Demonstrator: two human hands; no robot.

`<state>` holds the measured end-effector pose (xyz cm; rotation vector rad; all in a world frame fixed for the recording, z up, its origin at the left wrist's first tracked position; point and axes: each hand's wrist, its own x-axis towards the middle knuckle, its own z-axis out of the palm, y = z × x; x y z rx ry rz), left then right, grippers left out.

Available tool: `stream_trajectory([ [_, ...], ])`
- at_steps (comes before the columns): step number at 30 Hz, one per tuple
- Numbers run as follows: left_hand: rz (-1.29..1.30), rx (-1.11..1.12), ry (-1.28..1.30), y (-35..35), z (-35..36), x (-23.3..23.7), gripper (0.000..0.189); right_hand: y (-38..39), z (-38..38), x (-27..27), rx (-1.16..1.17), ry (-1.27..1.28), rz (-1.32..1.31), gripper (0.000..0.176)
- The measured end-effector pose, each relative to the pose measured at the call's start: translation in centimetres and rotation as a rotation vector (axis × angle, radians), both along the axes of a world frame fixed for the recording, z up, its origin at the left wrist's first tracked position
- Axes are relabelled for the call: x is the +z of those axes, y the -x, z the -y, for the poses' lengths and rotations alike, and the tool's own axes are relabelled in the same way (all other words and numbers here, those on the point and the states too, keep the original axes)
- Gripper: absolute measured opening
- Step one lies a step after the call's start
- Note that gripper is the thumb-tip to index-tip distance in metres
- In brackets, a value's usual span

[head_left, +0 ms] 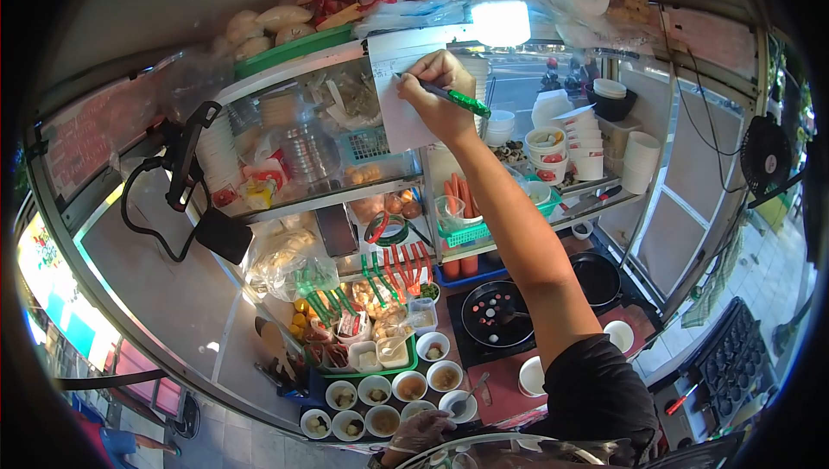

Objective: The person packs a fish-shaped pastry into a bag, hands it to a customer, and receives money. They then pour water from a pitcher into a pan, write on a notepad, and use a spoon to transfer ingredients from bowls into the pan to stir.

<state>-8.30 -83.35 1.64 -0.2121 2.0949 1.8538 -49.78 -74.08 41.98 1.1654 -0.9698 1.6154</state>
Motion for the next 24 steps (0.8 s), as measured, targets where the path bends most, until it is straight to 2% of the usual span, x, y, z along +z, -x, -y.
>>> stream_trajectory([
  [4, 0.032, 0.013, -0.005, 0.2, -0.2, 0.7, 0.032, -0.3, 0.1, 0.1, -0.023, 0.018, -0.020, 0.028],
  [6, 0.018, 0.009, 0.002, 0.4, 0.0, -0.4, 0.032, -0.8, -0.1, 0.3, -0.210, 0.016, -0.091, 0.028],
  [11, -0.006, 0.005, 0.048, 0.5, -0.1, -0.5, 0.032, -0.7, 0.2, 0.4, -0.143, 0.023, -0.079, 0.028],
  [15, -0.024, 0.008, -0.021, 0.6, 0.1, -1.7, 0.032, -1.1, -0.1, 0.2, -0.215, 0.027, -0.057, 0.028],
  [17, -0.014, 0.019, -0.032, 0.4, -0.2, -1.2, 0.032, -1.7, -0.2, 0.1, 0.163, 0.003, 0.073, 0.027],
  [19, 0.028, 0.018, -0.001, 0.2, -0.1, -0.3, 0.031, -2.9, -1.0, -0.8, 0.239, -0.019, 0.067, 0.026],
  [21, 0.017, 0.022, -0.028, 0.1, 0.1, -0.9, 0.031, -4.9, -1.6, -2.6, 0.417, -0.046, 0.085, 0.026],
  [22, 0.009, 0.030, -0.058, 0.0, 0.2, -1.4, 0.031, -7.6, -2.1, -3.8, 0.414, -0.140, 0.139, 0.026],
  [23, 0.022, 0.018, -0.063, 0.1, 0.4, -2.0, 0.031, -8.6, -2.3, -5.7, 0.279, -0.279, 0.155, 0.024],
  [24, -0.009, -0.012, -0.079, 0.2, 0.8, -2.8, 0.031, -12.3, -3.1, -7.0, 0.184, -0.486, 0.312, 0.022],
])
